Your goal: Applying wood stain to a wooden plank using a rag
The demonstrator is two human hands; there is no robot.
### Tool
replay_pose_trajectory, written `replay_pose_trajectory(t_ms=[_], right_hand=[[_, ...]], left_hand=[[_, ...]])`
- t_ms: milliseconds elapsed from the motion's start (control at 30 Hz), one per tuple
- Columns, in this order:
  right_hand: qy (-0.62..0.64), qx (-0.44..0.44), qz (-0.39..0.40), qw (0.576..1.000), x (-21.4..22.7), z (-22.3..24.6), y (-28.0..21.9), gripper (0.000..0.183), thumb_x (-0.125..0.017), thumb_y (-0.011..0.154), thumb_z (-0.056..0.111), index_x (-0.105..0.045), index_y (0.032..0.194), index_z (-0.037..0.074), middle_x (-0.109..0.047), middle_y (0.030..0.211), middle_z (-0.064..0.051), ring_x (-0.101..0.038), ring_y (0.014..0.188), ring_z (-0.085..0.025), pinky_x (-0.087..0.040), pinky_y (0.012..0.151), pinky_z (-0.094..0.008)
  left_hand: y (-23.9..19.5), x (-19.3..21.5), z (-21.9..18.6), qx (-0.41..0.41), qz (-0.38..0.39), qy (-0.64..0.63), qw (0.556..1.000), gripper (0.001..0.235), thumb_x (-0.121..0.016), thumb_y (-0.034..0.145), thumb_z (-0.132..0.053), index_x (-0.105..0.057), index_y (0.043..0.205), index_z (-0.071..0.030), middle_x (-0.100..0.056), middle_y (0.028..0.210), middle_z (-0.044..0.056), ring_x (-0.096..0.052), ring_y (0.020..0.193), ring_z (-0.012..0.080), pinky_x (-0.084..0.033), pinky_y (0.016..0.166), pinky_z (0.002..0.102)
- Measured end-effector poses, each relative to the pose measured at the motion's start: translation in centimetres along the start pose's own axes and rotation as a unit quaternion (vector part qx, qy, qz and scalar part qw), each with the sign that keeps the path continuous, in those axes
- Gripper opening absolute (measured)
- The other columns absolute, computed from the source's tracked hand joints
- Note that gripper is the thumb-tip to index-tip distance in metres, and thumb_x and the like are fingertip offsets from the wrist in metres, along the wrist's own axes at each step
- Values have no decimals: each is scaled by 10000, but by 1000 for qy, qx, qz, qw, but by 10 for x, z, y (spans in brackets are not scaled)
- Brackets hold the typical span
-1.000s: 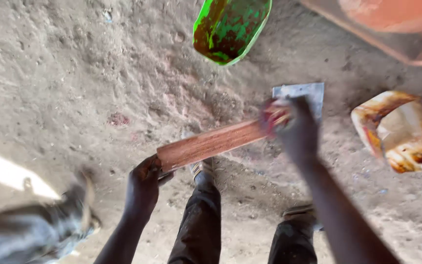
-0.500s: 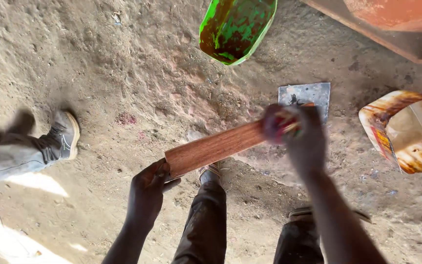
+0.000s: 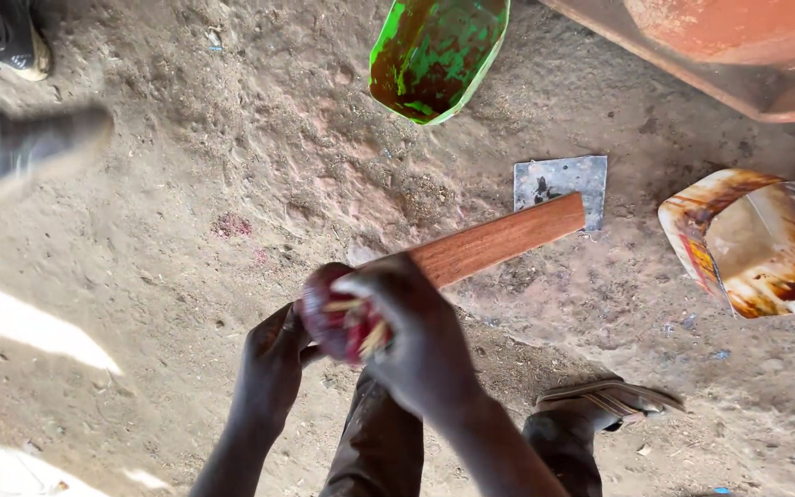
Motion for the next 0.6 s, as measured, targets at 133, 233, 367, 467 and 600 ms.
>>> replay_pose_trajectory(t_ms=[133,233,367,467,600], right_hand=[[-95,-127,-107,982,61,-112,-33,540,-763,757,-148,-634,1227,85,-617,1130,-115,-672,842,-171,-576,545,-221],[-275,-202,-166,925,137,-217,-77,484,-716,825,-125,-672,1266,70,-595,1157,-142,-661,878,-251,-552,618,-332],[-468,-219,-163,840,219,-303,-114,482,-787,757,40,-780,1235,97,-612,1136,-198,-638,939,-431,-532,773,-525],[-376,-203,-164,889,195,-258,-93,527,-700,732,-55,-746,1244,63,-652,1191,-177,-640,1030,-387,-494,877,-449],[-292,-178,-174,923,116,-137,-56,433,-861,805,32,-710,1210,1,-604,1082,-172,-625,885,-310,-528,717,-408]], left_hand=[[13,8,16,37,-45,20,998,399,-571,969,-295,-723,1146,29,-724,989,148,-741,931,243,-687,859,422],[20,15,26,44,-60,26,997,422,-608,946,-266,-717,1212,43,-674,976,129,-697,930,213,-684,874,411],[24,16,28,39,-60,9,997,396,-600,959,-239,-718,1227,27,-740,1047,134,-733,999,229,-678,898,424],[17,16,25,66,-76,-50,994,450,-528,1016,-341,-717,1035,67,-728,911,196,-731,862,268,-686,857,468],[1,0,-5,114,-65,-45,990,758,-328,981,-474,-705,1161,159,-759,1095,360,-773,1031,437,-653,937,515]])
Point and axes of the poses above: each hand's wrist, its own y-axis towards the middle knuckle, its own x-axis out of the back of the hand, z = x × y, the point moved 10 cm from there along y, towards the middle knuckle
